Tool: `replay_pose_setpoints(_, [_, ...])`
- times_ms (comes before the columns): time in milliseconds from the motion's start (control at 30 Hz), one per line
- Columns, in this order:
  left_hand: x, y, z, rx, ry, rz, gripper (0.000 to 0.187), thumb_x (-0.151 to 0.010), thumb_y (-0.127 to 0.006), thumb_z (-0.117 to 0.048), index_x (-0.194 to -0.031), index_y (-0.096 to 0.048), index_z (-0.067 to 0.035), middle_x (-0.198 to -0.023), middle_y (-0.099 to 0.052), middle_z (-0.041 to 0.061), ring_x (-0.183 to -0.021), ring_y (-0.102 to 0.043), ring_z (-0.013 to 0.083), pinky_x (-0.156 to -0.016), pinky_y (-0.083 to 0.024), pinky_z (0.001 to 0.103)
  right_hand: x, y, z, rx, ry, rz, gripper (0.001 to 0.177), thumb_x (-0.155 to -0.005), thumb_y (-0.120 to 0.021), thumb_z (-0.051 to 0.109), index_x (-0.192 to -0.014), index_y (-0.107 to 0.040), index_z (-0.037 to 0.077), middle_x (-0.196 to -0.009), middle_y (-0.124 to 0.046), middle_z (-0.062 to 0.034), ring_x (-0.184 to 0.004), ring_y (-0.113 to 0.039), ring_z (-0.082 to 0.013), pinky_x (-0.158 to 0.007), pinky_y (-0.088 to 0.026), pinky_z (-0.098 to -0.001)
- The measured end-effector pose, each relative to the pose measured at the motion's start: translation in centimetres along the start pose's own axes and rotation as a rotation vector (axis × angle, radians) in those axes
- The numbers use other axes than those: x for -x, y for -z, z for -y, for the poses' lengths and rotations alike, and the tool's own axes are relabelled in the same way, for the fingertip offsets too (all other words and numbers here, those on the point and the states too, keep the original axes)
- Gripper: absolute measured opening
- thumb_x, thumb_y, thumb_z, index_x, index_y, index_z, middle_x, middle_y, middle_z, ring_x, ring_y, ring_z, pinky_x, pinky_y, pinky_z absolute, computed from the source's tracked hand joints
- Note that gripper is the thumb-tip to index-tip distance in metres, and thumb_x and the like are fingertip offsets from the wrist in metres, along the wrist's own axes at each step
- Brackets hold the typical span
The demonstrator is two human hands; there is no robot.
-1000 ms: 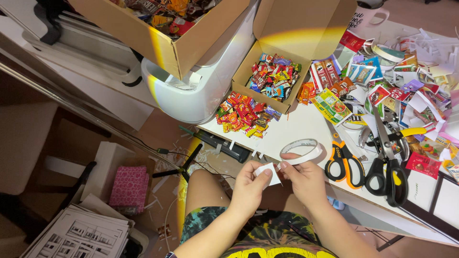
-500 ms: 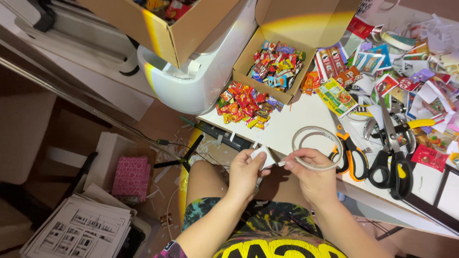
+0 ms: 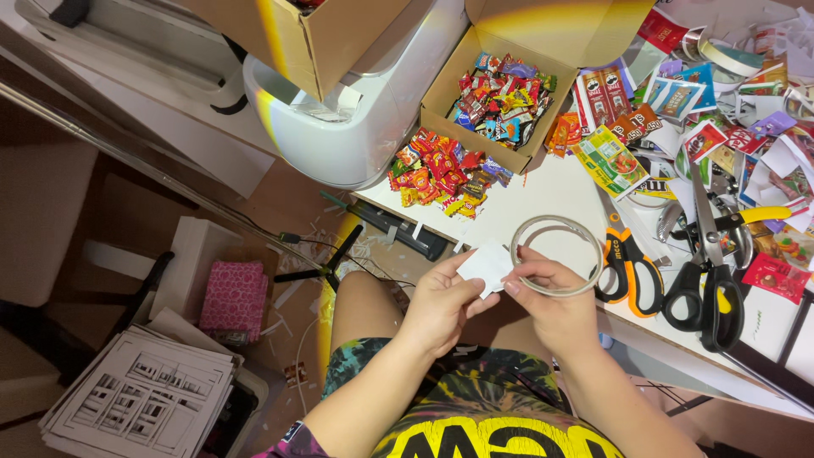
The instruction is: The person trims candy wrappers with scissors and applies tape to the edges of paper cutouts while seated at a desk.
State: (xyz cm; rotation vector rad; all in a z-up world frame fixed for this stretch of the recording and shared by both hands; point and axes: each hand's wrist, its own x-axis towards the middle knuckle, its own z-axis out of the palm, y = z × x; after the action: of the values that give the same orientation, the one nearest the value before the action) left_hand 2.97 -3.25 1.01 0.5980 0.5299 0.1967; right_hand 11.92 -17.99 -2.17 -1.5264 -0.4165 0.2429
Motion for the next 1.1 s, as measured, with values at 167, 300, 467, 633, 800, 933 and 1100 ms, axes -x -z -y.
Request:
replay_pose_setpoints(167, [-1.5,2.9,1.7,-0.023,-0.017,0.095,0.053,-0.095,-0.062,0.006,-0.146,-0.053,-0.001,-0.103,-0.075,0.020,-0.093,-0.076,0.0308,-0.083,-0.065,0.046,-0.3,-0.3,2.1,-0.040,-0.097,0.001,0.026,-0.079,-0.083,-0.006,-0.102,-0.071,-0.006,-0.107,-0.074,-0.0164,-0.084,-0.068,-0.0124,-0.084,-0.060,-0.0326])
replay_pose_setpoints(300, [-2.2,3.8,2.4,-0.072,-0.042,0.137,0.056,-0.095,-0.062,0.005,-0.150,-0.049,-0.002,-0.099,-0.074,0.018,-0.091,-0.076,0.0260,-0.086,-0.064,0.045,-0.5,-0.7,3.5,0.023,-0.105,0.011,0.023,-0.080,-0.082,-0.007,-0.101,-0.073,-0.003,-0.087,-0.075,-0.0134,-0.078,-0.066,-0.0106,-0.079,-0.059,-0.0318])
replay_pose_setpoints(467, [-2.2,4.1,2.3,-0.095,-0.052,0.153,0.056,-0.096,-0.063,0.002,-0.150,-0.047,-0.003,-0.098,-0.074,0.017,-0.091,-0.076,0.0212,-0.088,-0.064,0.044,-0.6,-1.1,4.1,0.047,-0.093,0.009,0.023,-0.080,-0.082,-0.008,-0.100,-0.073,-0.003,-0.080,-0.074,-0.0115,-0.074,-0.066,-0.0103,-0.075,-0.059,-0.0300])
replay_pose_setpoints(633, [-1.7,3.6,1.8,-0.114,-0.064,0.160,0.056,-0.097,-0.062,0.001,-0.151,-0.046,-0.003,-0.099,-0.073,0.017,-0.092,-0.074,0.0181,-0.089,-0.064,0.042,-0.4,-1.2,3.9,0.058,-0.070,0.017,0.025,-0.079,-0.083,-0.009,-0.100,-0.073,-0.002,-0.077,-0.074,-0.0100,-0.073,-0.066,-0.0089,-0.073,-0.060,-0.0289])
replay_pose_setpoints(800, [-1.7,3.7,2.0,-0.114,-0.080,0.140,0.059,-0.093,-0.067,0.004,-0.149,-0.048,-0.003,-0.097,-0.073,0.018,-0.089,-0.074,0.0178,-0.087,-0.065,0.036,0.1,-1.5,3.6,0.199,0.052,-0.051,0.024,-0.076,-0.086,-0.005,-0.096,-0.078,0.004,-0.108,-0.077,-0.0134,-0.083,-0.064,-0.0074,-0.083,-0.057,-0.0322])
replay_pose_setpoints(933, [-1.5,3.2,2.2,-0.218,-0.125,0.123,0.069,-0.085,-0.076,0.007,-0.147,-0.049,-0.003,-0.095,-0.073,0.018,-0.088,-0.075,0.0174,-0.086,-0.067,0.034,0.5,-1.5,2.9,0.268,0.137,-0.078,0.023,-0.075,-0.088,-0.001,-0.095,-0.080,0.006,-0.112,-0.076,-0.0148,-0.086,-0.066,-0.0111,-0.086,-0.056,-0.0335])
replay_pose_setpoints(1100, [-0.6,1.6,1.6,-0.274,-0.192,0.011,0.061,-0.083,-0.076,0.006,-0.139,-0.056,-0.006,-0.098,-0.072,0.013,-0.089,-0.073,0.0136,-0.081,-0.065,0.025,0.6,-1.5,2.9,0.371,0.340,-0.089,0.025,-0.073,-0.091,0.001,-0.094,-0.080,0.007,-0.104,-0.078,-0.0150,-0.098,-0.074,-0.0251,-0.088,-0.057,-0.0369])
